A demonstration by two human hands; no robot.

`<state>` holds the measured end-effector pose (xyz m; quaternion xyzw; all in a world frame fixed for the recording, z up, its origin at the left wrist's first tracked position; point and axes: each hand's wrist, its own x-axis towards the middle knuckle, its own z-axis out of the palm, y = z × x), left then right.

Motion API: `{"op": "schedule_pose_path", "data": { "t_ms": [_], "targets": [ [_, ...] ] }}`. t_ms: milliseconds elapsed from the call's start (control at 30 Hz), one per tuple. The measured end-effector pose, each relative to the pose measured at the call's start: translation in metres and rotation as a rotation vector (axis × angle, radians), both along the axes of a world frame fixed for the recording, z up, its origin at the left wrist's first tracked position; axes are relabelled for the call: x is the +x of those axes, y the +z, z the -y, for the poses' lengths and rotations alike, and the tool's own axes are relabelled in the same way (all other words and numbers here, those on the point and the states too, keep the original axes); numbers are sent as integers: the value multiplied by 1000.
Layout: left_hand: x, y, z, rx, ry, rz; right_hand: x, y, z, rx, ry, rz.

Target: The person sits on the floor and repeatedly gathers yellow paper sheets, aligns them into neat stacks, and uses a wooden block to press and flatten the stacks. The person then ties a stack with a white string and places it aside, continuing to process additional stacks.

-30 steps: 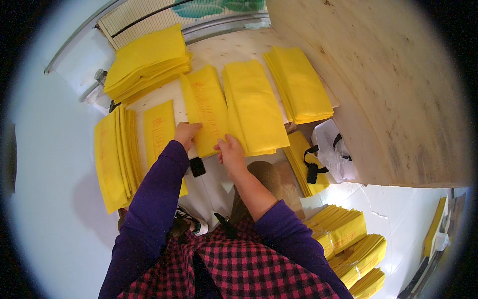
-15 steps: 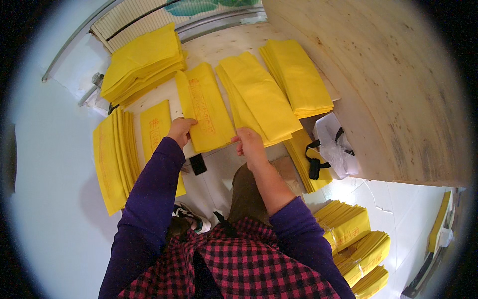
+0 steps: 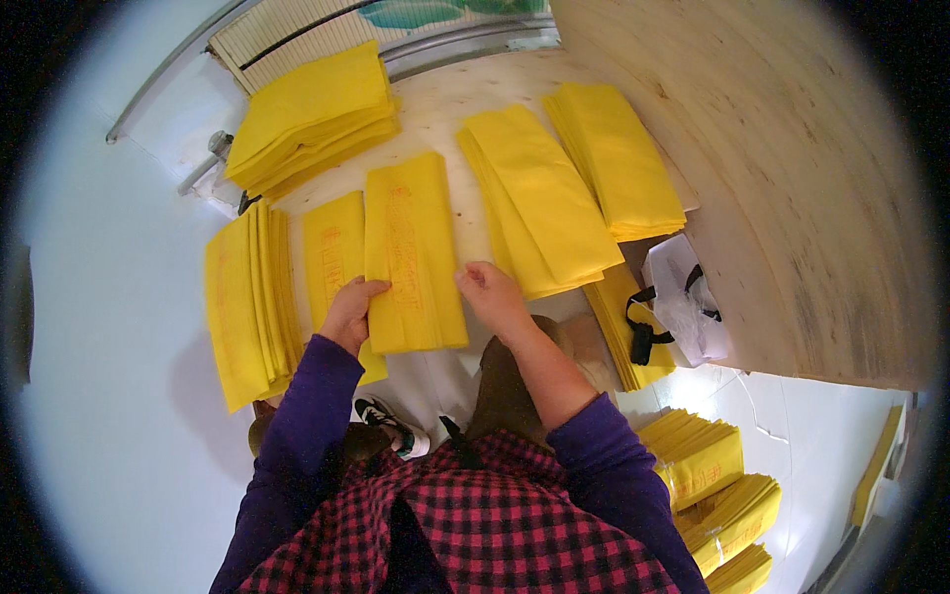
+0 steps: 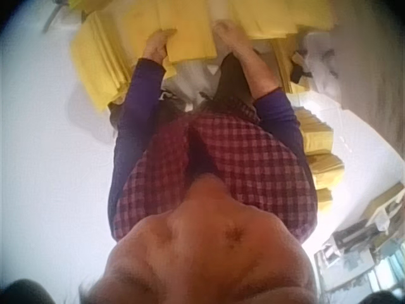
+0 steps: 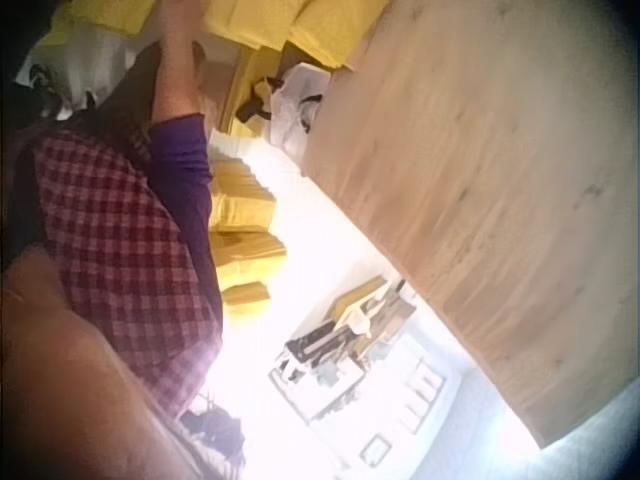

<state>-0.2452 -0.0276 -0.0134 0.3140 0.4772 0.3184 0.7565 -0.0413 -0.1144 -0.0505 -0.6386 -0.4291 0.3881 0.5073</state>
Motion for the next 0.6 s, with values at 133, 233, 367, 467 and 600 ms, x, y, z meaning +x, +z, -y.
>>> {"op": "schedule_pose_path", "data": {
  "t_ms": [133,233,367,467,600],
  "targets": [
    [-16,12,38,12,25,44,-14,-1,9,-141,74,-31],
    [-26,9,62,-4,15,119,-23,-2,19,-214,130,-602],
    [-27,1,77,59,20,103,-39,-6,18,-228,133,-810],
    [-30,4,80,112,-2,70,-45,-8,18,-223,120,-724],
    [-33,10,78,132,-28,125,-45,-2,21,-237,142,-684]
  ]
}}
